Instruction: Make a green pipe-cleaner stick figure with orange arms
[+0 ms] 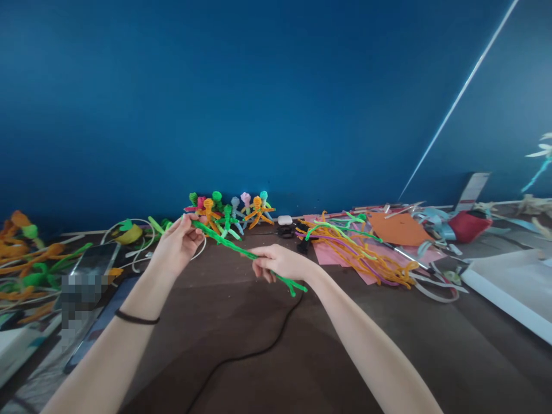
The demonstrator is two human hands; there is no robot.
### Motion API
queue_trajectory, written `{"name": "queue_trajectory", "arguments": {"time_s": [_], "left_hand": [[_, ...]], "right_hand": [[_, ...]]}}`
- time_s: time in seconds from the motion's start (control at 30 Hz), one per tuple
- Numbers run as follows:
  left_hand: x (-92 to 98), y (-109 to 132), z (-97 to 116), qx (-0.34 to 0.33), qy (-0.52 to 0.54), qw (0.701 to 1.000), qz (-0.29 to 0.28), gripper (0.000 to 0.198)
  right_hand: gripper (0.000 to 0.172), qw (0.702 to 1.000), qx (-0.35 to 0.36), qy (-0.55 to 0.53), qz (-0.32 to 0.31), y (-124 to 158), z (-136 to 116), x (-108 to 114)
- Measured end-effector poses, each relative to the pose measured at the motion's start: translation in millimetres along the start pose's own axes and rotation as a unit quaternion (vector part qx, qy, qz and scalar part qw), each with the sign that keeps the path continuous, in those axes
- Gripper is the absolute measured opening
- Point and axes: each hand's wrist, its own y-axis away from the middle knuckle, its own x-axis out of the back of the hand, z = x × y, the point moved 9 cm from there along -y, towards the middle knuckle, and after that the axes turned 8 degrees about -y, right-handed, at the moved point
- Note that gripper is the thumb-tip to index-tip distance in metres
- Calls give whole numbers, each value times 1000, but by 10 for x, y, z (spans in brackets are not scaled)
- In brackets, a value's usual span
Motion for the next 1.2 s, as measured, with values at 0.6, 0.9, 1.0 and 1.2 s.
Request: {"name": "queue_trajectory", "arguments": {"time_s": [0.6,0.9,1.0,1.2], "left_hand": [[215,-41,79,-2,-43,996,74,20],[417,-68,206,-34,-29,990,134,22],[454,-77,213,-37,-23,988,147,25],[510,-86,236,-45,42,983,171,26]], "right_hand": [[28,964,-92,-224,-107,24,226,-191],[27,983,-108,-100,-108,113,180,-58],[31,991,-62,-87,-85,125,97,43],[35,989,-24,-110,-94,166,9,61]]}}
